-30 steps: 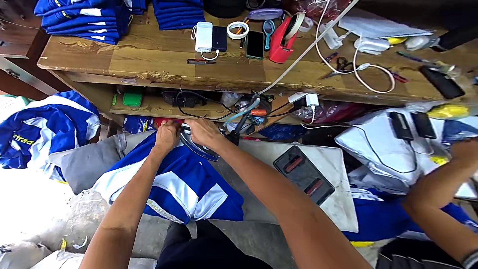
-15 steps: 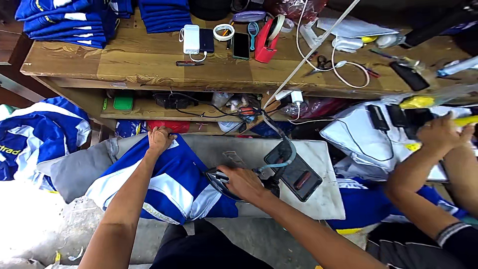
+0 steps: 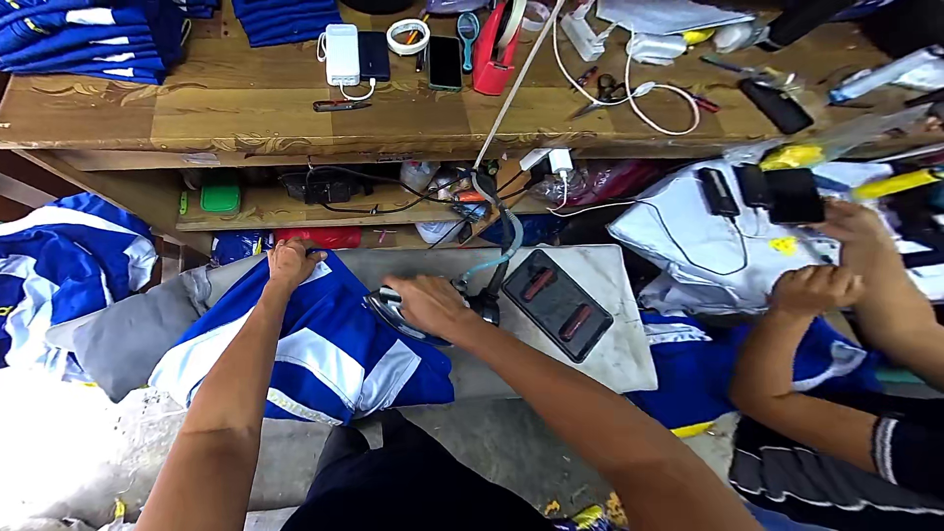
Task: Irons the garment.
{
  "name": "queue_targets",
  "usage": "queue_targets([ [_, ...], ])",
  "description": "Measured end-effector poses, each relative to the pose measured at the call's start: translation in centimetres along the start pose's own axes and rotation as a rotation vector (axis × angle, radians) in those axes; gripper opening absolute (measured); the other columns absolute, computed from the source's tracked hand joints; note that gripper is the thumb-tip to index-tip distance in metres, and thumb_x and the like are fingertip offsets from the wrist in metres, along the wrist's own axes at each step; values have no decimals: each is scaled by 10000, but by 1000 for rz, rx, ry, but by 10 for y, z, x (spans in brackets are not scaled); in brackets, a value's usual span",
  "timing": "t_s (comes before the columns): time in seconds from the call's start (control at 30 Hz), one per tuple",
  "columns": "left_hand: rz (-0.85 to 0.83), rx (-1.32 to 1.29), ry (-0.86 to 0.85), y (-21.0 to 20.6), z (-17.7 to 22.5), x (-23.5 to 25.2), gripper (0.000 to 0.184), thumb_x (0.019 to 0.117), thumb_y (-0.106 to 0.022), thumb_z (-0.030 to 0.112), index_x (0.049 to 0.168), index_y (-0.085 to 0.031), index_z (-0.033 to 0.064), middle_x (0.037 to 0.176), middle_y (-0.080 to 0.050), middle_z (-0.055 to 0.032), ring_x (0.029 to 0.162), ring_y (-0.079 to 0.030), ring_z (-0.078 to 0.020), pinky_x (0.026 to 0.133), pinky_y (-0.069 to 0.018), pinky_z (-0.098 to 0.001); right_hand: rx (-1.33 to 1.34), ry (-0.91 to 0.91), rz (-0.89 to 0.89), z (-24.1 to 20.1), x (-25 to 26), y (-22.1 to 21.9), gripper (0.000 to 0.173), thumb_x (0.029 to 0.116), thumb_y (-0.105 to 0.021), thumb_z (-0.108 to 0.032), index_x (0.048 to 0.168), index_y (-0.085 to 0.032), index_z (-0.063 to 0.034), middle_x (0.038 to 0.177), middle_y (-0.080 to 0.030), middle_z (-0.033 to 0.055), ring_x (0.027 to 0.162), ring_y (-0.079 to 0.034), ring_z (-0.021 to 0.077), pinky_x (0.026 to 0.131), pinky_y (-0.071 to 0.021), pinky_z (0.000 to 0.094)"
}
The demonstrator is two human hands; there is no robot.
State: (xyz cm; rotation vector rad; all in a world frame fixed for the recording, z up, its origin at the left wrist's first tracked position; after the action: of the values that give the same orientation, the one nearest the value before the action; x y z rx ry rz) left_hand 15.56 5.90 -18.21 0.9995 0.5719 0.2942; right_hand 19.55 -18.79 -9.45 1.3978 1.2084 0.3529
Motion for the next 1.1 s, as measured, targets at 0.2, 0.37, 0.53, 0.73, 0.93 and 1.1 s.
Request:
queue_targets([
  [0.2,-12,-4,24,2,3,-1,300,991,-670,402,1191,-753,194,1288,-676,-151,1288,-548,-409,1038,-368,-699,10,-4,-150,47,-86,-34,464,918,-620,-128,1376,-581,-194,953,-697,243,864,-687,481,683,-512,647],
  [0.37,-23,22,60,3,3,-4,372,986,-668,419,1276,-713,190,1353,-653,-153,1324,-544,-402,1087,-352,-692,124,-214,-215,135,-118,-22,480,909,-662,-153,1385,-608,-182,1148,-695,233,1066,-664,466,835,-506,686],
  [0.53,30,-48,49,3,4,-5,511,964,-687,419,1349,-645,87,1349,-647,-200,1332,-552,-394,1134,-346,-655,241,-467,146,258,-146,20,349,888,-750,-175,1220,-694,-82,1038,-716,232,960,-688,441,818,-515,686],
  [0.73,233,-116,-53,43,19,-24,434,1002,-643,314,1328,-641,28,1374,-595,-266,1316,-549,-433,1109,-412,-610,245,-596,332,335,-139,37,395,865,-729,-134,1248,-662,-70,1018,-709,252,949,-692,462,780,-518,692],
  [0.93,381,-242,-86,90,0,-86,382,1014,-606,264,1306,-644,21,1357,-602,-248,1257,-601,-354,1065,-482,-528,244,-610,385,333,-137,42,554,873,-812,-287,1352,-611,-95,1064,-695,314,977,-675,538,806,-503,741],
  [1.1,425,-347,-39,88,-32,-144,377,1020,-590,257,1303,-649,16,1344,-626,-218,1235,-632,-273,1025,-543,-428,-5,-284,742,250,-142,66,840,839,-803,-427,1530,-448,-109,1300,-559,336,1180,-534,573,899,-436,728],
])
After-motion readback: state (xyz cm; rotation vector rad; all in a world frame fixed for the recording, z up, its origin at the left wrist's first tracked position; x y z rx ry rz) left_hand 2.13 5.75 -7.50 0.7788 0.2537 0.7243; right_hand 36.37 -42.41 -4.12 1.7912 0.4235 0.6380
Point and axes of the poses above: each hand's wrist, its own x-axis towards the middle knuckle, its own y-axis out of the back of the hand, z = x × y, the point moved 10 cm from there along x, towards the middle knuckle
